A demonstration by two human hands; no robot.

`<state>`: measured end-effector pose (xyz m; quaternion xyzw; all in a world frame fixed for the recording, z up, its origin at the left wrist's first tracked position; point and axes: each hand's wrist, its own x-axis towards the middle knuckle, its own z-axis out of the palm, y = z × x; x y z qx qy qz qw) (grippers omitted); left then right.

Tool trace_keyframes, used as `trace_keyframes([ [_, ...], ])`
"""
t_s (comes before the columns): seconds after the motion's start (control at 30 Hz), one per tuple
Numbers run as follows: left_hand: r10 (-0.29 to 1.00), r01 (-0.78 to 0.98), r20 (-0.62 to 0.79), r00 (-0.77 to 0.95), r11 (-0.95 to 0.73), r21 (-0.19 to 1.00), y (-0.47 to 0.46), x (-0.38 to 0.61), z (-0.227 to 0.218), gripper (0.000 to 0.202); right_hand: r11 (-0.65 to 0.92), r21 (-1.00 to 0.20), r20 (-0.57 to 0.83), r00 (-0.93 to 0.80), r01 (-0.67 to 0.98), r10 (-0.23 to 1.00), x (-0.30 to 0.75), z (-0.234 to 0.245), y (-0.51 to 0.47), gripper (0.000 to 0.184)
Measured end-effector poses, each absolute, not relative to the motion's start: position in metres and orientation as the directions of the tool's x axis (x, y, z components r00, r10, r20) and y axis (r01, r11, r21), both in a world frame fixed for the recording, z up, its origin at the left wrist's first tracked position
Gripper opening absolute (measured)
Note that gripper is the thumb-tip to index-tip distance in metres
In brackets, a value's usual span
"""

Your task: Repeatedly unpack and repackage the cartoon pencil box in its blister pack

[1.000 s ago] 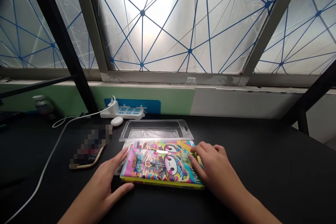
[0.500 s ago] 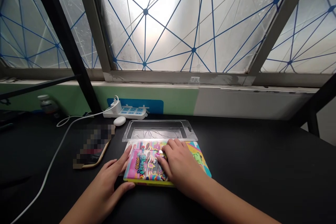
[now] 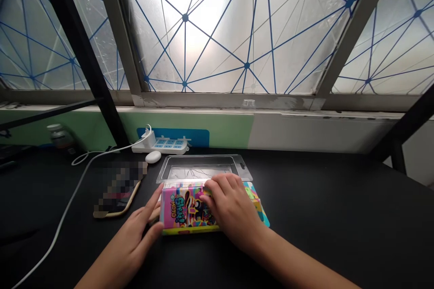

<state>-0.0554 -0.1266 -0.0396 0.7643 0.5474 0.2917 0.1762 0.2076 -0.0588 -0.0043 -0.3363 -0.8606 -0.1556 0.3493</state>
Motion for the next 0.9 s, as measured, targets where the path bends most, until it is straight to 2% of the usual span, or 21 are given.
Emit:
trace_keyframes([
  [0.07,0.935,0.718,0.254,0.247,-0.353,0.600,-0.127,-0.059,-0.037,0.052,0.775,0.073,0.754,-0.543,0.627,0.369,0.211,0.003,-0.069,0.012],
  [0.13,0.935,0.704,0.256,0.245,-0.353,0.616,-0.127,-0.061,-0.035,0.054,0.829,0.116,0.772,-0.575,0.547,0.271,0.216,0.013,-0.084,0.007],
  [0.23,0.955,0.705,0.221,0.200,-0.297,0.644,-0.126,-0.062,-0.034,0.057,0.894,0.084,0.697,-0.667,0.440,0.263,0.231,0.027,-0.104,0.007],
  [0.37,0.963,0.736,0.176,0.202,-0.268,0.622,-0.123,-0.061,-0.033,0.056,0.900,-0.164,0.383,-0.815,0.403,0.435,0.274,0.018,-0.110,0.037],
  [0.5,0.970,0.764,0.168,0.179,-0.244,0.597,-0.124,-0.061,-0.037,0.060,0.681,-0.394,0.208,-0.662,0.617,0.720,0.326,-0.022,-0.100,0.098],
  [0.57,0.967,0.763,0.183,0.175,-0.251,0.595,-0.125,-0.062,-0.040,0.061,0.571,-0.457,0.129,-0.585,0.682,0.801,0.342,-0.038,-0.095,0.118],
  [0.63,0.967,0.759,0.194,0.163,-0.249,0.602,-0.126,-0.062,-0.042,0.062,0.504,-0.494,0.082,-0.539,0.709,0.838,0.348,-0.046,-0.092,0.113],
  [0.77,0.972,0.724,0.176,0.154,-0.232,0.650,-0.126,-0.063,-0.044,0.058,0.444,-0.592,0.114,-0.475,0.673,0.872,0.343,-0.044,-0.088,0.078],
  [0.9,0.978,0.656,0.153,0.144,-0.211,0.724,-0.128,-0.065,-0.044,0.056,0.346,-0.670,0.123,-0.361,0.657,0.924,0.339,-0.038,-0.085,0.060],
])
